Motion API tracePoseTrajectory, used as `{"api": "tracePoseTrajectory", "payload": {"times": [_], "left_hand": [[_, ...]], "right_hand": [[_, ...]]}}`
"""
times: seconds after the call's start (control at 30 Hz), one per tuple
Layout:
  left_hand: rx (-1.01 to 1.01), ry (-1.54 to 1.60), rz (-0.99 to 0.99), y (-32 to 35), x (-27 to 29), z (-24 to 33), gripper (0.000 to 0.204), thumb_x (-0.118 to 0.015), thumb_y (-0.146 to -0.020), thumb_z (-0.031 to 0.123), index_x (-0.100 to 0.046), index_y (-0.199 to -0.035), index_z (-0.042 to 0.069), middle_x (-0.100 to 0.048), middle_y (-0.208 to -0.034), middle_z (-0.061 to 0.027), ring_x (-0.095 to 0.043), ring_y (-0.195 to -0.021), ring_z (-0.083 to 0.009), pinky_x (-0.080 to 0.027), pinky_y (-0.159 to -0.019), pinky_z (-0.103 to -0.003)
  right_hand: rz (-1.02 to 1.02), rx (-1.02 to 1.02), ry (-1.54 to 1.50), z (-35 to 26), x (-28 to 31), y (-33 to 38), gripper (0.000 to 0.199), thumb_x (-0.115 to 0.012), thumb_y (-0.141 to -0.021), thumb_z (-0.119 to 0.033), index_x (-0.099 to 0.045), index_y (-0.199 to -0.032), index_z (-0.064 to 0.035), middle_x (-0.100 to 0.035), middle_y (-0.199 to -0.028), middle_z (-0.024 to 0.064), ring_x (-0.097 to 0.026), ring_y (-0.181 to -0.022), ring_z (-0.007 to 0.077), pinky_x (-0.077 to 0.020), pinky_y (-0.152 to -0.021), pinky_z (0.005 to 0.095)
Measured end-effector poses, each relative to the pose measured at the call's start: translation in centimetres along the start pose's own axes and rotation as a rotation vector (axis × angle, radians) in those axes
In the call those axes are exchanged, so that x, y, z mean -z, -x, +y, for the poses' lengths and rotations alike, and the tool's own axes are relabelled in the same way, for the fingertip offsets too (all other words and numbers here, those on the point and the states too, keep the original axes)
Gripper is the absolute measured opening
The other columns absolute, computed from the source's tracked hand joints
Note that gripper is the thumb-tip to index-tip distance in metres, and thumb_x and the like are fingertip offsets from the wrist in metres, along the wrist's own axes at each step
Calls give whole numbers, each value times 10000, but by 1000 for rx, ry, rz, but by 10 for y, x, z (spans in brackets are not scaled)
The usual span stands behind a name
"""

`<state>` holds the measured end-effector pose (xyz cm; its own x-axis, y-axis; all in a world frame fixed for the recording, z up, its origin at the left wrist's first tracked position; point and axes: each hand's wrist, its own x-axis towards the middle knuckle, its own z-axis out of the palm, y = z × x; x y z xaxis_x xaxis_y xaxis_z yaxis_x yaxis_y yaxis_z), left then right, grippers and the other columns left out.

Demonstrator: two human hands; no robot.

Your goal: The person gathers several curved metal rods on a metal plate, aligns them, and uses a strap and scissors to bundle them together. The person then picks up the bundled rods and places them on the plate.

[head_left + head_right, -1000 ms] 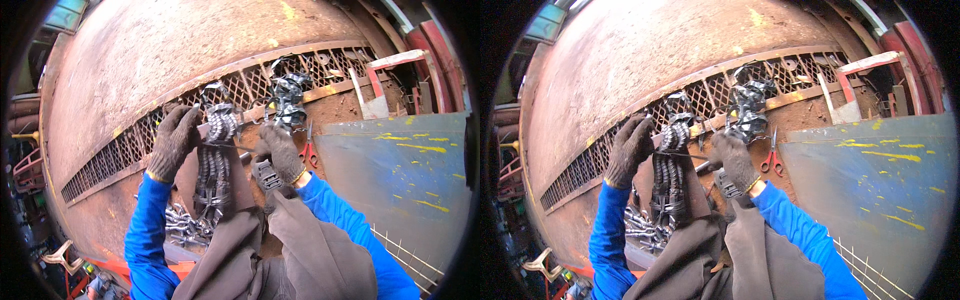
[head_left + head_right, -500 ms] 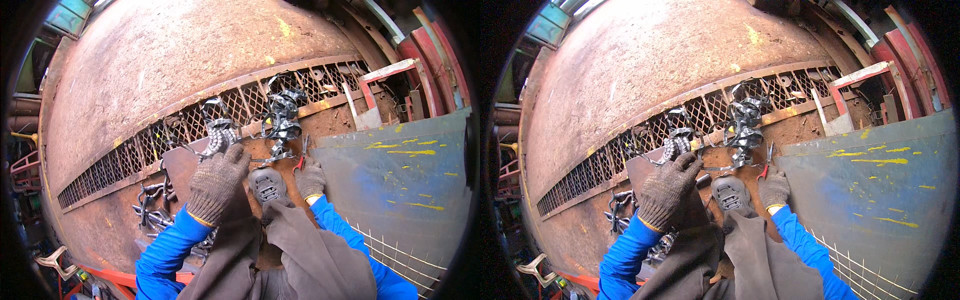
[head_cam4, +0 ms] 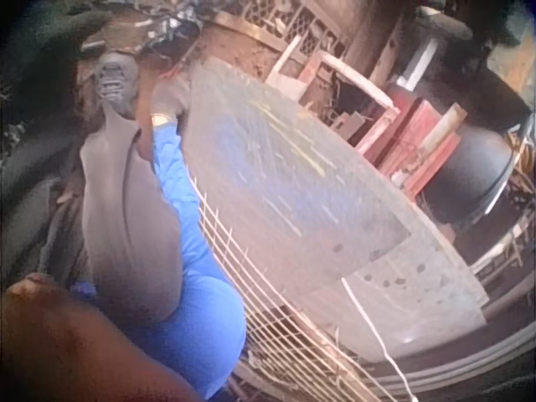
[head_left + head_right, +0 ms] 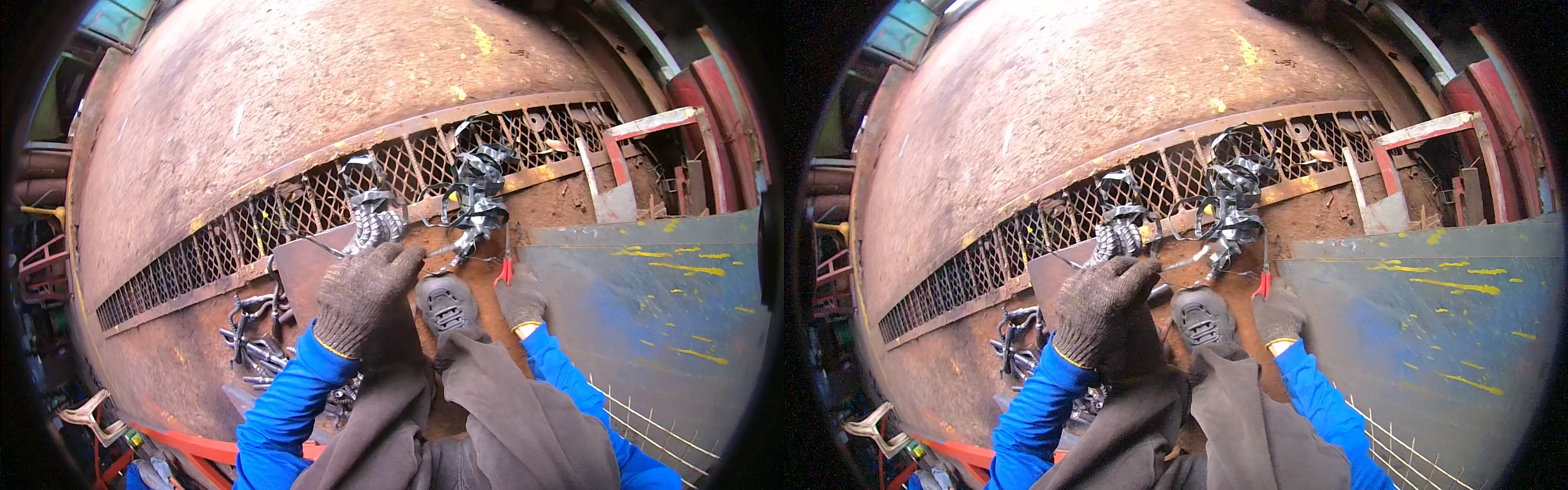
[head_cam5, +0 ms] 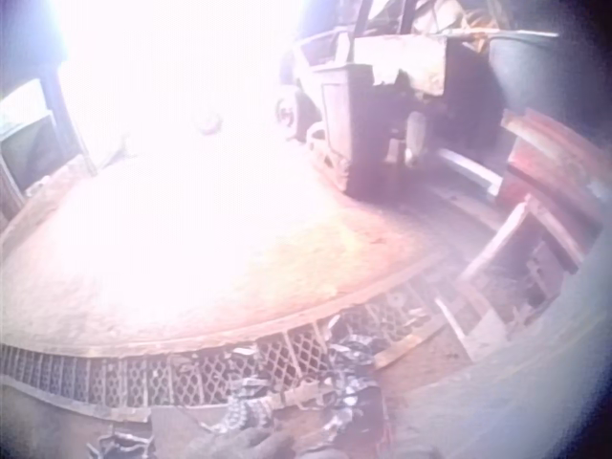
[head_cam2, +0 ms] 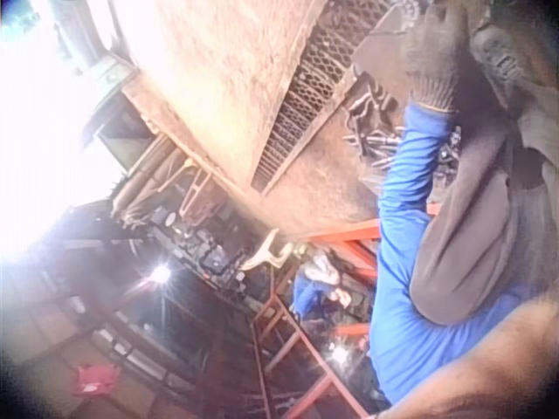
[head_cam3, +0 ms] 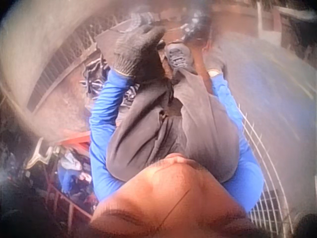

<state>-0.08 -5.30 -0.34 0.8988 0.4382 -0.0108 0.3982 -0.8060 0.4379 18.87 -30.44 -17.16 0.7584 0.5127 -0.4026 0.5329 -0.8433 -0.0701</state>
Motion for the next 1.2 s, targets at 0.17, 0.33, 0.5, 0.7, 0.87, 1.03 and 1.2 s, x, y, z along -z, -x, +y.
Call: {"api": "tracePoseTrajectory", "payload": {"times": [0.17, 0.33, 0.5, 0.7, 0.87, 1.03, 1.2], "left_hand": [[-12, 125, 139, 9, 0, -4, 381, -680, -839, 125, -683, -1219, 141, -712, -1070, -131, -707, -902, -347, -569, -744, -443], [7, 107, 137, 10, 4, -3, 353, -676, -840, 103, -693, -1192, 120, -709, -1057, -133, -706, -875, -353, -570, -729, -428], [75, 185, 153, 7, 3, -3, 257, -715, -839, 109, -718, -1096, 107, -704, -971, -133, -703, -830, -351, -559, -700, -432], [142, 245, 222, 5, 0, -3, 159, -728, -879, 188, -715, -1015, 109, -686, -945, -136, -681, -805, -358, -541, -689, -448], [180, 327, 237, 2, 0, -5, 167, -743, -887, 157, -741, -1019, 55, -723, -960, -169, -712, -848, -356, -556, -745, -414], [181, 304, 272, 4, -6, -9, 168, -742, -886, 215, -739, -1011, 103, -705, -951, -137, -696, -824, -350, -545, -715, -430], [187, 316, 283, 4, -8, -8, 160, -739, -884, 241, -740, -1000, 132, -696, -945, -113, -687, -804, -344, -537, -694, -441]], "right_hand": [[-530, -291, -990, -6, 41, 7, 310, -687, -916, -254, -618, -1154, -68, -719, -977, 71, -670, -686, 152, -562, -560, 348], [-457, -122, -1676, -16, 69, 44, 334, -692, -964, -309, -594, -1207, -102, -667, -1031, 19, -591, -672, 76, -490, -533, 246], [-715, -122, -2477, -1, 64, 43, 376, -692, -971, -337, -588, -1258, -119, -616, -1024, 1, -509, -691, 67, -456, -562, 226], [-984, -19, -2158, 43, 57, 58, 419, -652, -998, -317, -536, -1360, -141, -668, -983, 59, -595, -610, 118, -448, -438, 265], [-729, -53, -2408, 32, 72, 64, 401, -611, -1019, -307, -514, -1395, -204, -638, -1031, 29, -459, -511, 71, -411, -417, 236], [-866, 252, -2285, 6, 117, 59, 512, -630, -984, -453, -511, -1388, -161, -595, -950, 59, -462, -575, 129, -460, -534, 295], [-918, 69, -1450, 6, 92, 61, 605, -653, -948, -597, -590, -1273, -90, -626, -997, 75, -605, -883, 162, -523, -797, 343]]}}
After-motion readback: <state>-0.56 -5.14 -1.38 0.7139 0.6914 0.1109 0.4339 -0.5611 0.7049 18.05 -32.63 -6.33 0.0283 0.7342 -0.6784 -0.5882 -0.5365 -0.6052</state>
